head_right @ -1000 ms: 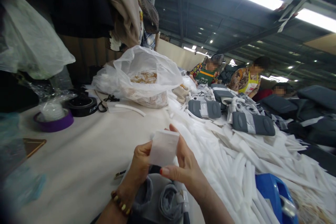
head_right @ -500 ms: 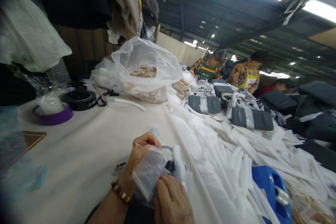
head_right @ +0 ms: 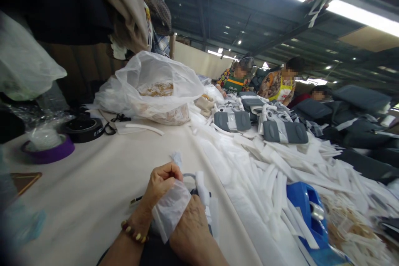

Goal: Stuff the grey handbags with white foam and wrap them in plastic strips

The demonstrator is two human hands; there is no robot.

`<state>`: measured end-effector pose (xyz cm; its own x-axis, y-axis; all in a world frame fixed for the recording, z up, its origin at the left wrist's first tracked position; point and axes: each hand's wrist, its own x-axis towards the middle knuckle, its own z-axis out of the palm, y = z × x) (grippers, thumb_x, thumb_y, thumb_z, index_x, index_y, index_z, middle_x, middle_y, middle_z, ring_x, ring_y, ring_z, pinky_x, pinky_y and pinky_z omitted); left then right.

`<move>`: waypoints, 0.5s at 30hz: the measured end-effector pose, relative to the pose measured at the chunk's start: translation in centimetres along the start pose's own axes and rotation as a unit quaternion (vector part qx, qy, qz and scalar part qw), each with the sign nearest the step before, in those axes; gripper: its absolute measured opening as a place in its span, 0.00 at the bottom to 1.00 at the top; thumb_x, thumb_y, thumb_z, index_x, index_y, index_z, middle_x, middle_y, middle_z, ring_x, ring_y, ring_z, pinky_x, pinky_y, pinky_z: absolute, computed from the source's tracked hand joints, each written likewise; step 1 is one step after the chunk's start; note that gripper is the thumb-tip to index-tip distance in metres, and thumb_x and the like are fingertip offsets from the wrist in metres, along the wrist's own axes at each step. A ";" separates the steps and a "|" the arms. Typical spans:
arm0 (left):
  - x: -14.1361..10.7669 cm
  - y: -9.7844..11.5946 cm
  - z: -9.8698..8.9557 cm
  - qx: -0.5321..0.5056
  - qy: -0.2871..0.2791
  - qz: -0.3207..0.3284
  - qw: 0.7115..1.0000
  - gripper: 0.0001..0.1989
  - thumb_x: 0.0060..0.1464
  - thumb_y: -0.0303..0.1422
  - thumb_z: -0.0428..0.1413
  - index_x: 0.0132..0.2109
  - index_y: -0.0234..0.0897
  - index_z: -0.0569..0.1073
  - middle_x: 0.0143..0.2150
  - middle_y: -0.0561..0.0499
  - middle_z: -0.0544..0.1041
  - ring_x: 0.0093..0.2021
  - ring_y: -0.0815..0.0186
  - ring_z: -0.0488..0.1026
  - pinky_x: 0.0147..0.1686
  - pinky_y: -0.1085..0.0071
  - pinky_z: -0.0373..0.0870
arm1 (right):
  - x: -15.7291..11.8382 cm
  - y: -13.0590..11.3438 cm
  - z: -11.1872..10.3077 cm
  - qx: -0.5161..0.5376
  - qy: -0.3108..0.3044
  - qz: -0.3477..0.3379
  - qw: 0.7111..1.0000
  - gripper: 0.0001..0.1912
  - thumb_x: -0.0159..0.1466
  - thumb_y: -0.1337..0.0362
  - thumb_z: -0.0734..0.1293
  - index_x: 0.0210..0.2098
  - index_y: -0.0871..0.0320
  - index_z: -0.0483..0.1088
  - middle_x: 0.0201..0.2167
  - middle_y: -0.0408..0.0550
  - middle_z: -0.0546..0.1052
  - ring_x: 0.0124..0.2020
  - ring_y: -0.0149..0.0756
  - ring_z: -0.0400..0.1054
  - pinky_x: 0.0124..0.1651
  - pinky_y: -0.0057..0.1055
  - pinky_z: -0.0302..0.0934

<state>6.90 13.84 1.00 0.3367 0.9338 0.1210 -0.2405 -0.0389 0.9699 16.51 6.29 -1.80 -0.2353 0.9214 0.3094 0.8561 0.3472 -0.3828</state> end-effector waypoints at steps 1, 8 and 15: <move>-0.3 0.2 -0.1 0.009 -0.006 0.001 1.000 0.05 0.30 0.29 0.48 0.19 0.36 0.69 0.17 0.54 0.67 0.20 0.71 0.60 0.21 0.75 0.55 | 0.0 -0.1 -0.4 -0.034 -0.021 -0.012 0.999 0.08 0.55 0.69 0.61 0.26 0.54 0.70 0.24 0.46 0.74 0.29 0.40 0.67 0.34 0.34 0.56; -6.5 -2.6 -1.7 0.218 -0.028 0.091 0.971 0.09 0.42 0.28 0.54 0.31 0.39 0.78 0.25 0.52 0.75 0.27 0.65 0.70 0.30 0.73 0.66 | -1.2 0.3 -1.1 -0.113 -0.001 -0.042 0.993 0.13 0.62 0.60 0.59 0.24 0.56 0.69 0.24 0.48 0.74 0.28 0.41 0.67 0.31 0.36 0.53; -11.5 -4.8 -2.6 0.405 -0.051 0.354 0.842 0.10 0.60 0.32 0.50 0.36 0.39 0.76 0.34 0.50 0.78 0.38 0.66 0.74 0.39 0.74 0.70 | -2.0 1.7 -0.2 -0.024 0.023 0.008 0.999 0.08 0.53 0.73 0.61 0.25 0.58 0.71 0.28 0.49 0.75 0.32 0.38 0.67 0.37 0.33 0.55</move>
<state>1.82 4.16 -5.57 0.4560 0.5413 0.7064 0.2714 -0.8405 0.4688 18.51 4.99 -2.85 -0.1998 0.9175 0.3440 0.8814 0.3217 -0.3460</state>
